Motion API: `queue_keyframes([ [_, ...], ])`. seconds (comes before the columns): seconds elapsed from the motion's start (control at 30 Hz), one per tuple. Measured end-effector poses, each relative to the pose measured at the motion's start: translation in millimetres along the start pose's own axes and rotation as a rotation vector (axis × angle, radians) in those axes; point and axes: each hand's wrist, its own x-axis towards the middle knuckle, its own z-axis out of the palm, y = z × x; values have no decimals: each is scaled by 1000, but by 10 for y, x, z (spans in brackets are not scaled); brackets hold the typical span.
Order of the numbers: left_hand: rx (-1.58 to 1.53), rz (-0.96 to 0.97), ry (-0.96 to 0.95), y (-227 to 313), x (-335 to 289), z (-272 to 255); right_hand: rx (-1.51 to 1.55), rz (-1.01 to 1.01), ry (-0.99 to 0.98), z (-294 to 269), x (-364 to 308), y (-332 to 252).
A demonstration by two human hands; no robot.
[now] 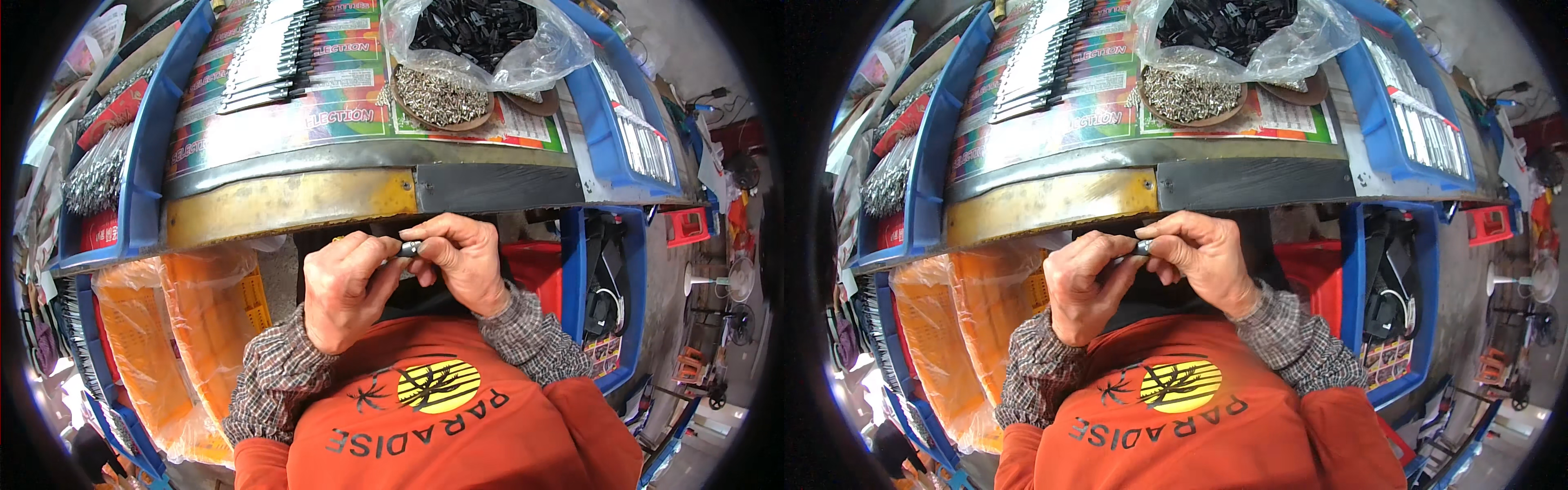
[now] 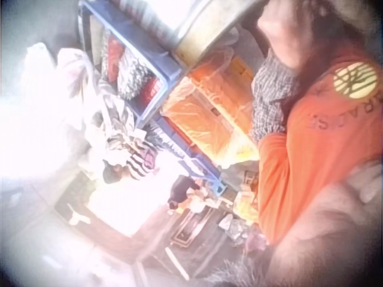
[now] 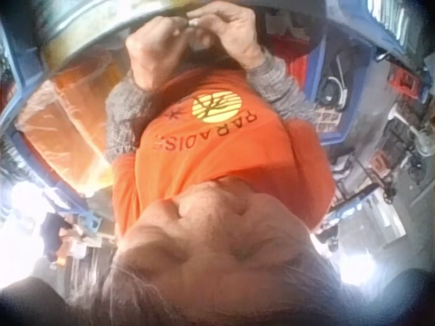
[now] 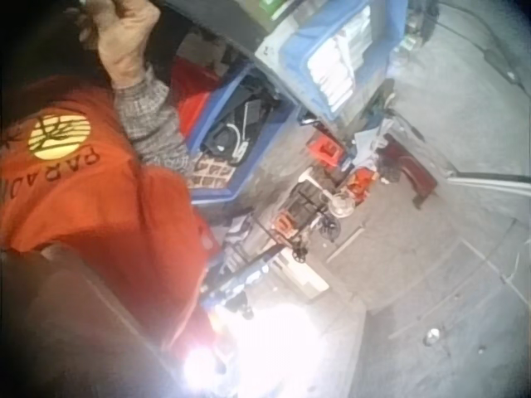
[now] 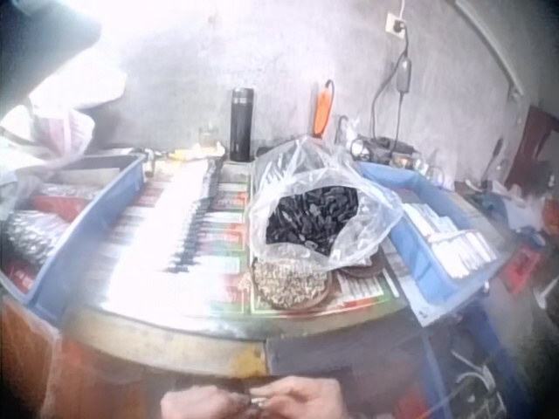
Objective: The person assembles ballpoint pens by hand, combining pen barrels, ink refills, pen caps, and springs from component bins at a workshop table.
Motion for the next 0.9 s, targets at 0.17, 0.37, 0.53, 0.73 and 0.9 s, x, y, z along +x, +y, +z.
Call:
queue_keyframes([
  [0.17,26,14,11,-13,-1,22,54,30,-33,-19,33,20],
  [0.37,142,63,69,-32,-34,98,16,59,44,36,27,-11],
  [0.53,167,96,62,-30,-41,111,-80,90,39,74,24,-94],
  [0.73,171,91,100,-30,-55,150,-183,-60,98,113,-18,-9],
  [0.9,98,49,66,-29,11,64,-94,-33,66,105,11,-59],
])
